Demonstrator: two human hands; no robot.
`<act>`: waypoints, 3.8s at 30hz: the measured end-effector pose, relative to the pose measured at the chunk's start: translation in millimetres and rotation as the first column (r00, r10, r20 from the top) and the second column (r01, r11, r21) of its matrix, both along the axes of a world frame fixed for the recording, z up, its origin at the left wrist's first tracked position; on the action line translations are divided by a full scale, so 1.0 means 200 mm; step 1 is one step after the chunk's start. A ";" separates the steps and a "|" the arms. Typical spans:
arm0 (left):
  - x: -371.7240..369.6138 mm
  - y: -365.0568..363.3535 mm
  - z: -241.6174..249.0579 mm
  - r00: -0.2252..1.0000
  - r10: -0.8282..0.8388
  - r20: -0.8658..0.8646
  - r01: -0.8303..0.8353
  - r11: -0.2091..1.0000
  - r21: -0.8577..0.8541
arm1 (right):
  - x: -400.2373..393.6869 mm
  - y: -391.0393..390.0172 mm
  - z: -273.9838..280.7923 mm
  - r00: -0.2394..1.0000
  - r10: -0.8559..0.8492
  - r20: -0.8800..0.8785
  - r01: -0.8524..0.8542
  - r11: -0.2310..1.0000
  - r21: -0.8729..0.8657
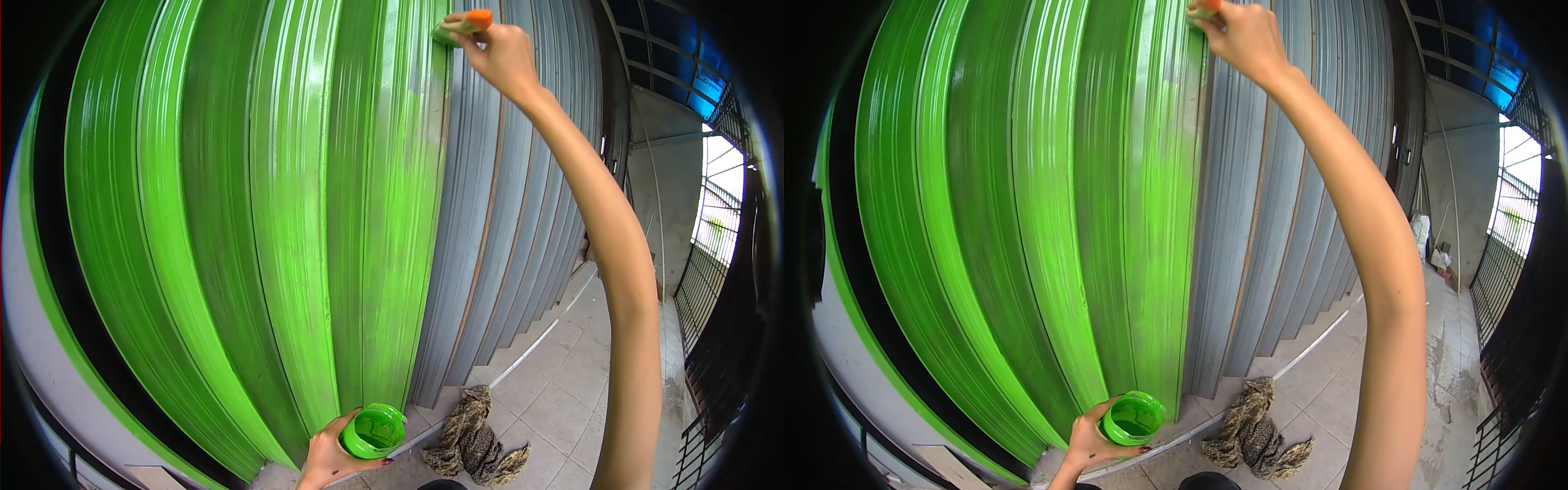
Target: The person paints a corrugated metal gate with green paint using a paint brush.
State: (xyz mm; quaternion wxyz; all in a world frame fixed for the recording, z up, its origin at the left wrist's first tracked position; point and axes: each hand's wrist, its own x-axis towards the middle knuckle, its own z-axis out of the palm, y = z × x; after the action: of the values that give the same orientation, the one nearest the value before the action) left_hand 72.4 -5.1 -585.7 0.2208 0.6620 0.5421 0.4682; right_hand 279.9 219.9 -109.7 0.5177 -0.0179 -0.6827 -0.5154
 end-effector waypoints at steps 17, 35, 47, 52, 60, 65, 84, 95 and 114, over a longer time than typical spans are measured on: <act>0.01 -0.01 0.00 0.999 -0.021 -0.039 0.023 0.999 0.048 | 0.12 0.00 -0.58 0.917 -0.065 0.392 0.220 0.905 -0.363; 0.01 0.04 -0.03 0.999 -0.037 -0.026 0.037 0.999 0.018 | 0.17 -0.14 -1.08 0.759 -0.033 0.650 0.407 0.804 -0.434; 0.01 0.04 -0.05 0.999 -0.027 -0.038 0.028 0.999 0.028 | 0.10 0.00 -0.28 0.990 -0.073 0.118 0.082 0.994 -0.076; 0.00 0.03 -0.04 0.999 -0.025 -0.022 0.026 0.999 0.036 | 0.20 -0.04 -1.02 0.871 -0.032 0.491 0.197 0.937 -0.288; 0.03 0.02 0.00 1.000 -0.008 -0.023 0.009 0.999 0.040 | 0.18 -0.01 -0.78 0.909 0.136 0.394 0.120 0.820 -0.560; 0.05 0.00 0.05 1.000 0.006 -0.031 -0.007 1.000 -0.018 | 0.21 0.06 -0.43 0.965 0.259 0.037 -0.244 0.943 -0.226; 0.01 0.04 -0.04 0.998 -0.024 -0.056 0.024 1.000 -0.007 | 0.21 0.11 -0.97 0.940 0.335 -0.057 -0.339 0.909 -0.242; 0.05 -0.02 0.04 1.000 -0.030 -0.001 0.030 0.998 -0.051 | 0.24 -0.05 -2.72 0.897 0.283 0.340 -0.004 0.774 -0.633; -0.01 -0.02 0.03 0.992 -0.058 0.114 0.067 0.995 -0.079 | 0.25 0.02 -2.21 0.949 0.261 0.180 -0.123 0.826 -0.549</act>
State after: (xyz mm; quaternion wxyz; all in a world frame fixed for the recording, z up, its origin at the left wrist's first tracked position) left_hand 70.9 -9.1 -579.0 0.2925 0.6417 0.5267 0.4746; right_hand 330.1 224.3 -552.3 0.4527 -0.0270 -0.8557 -0.2493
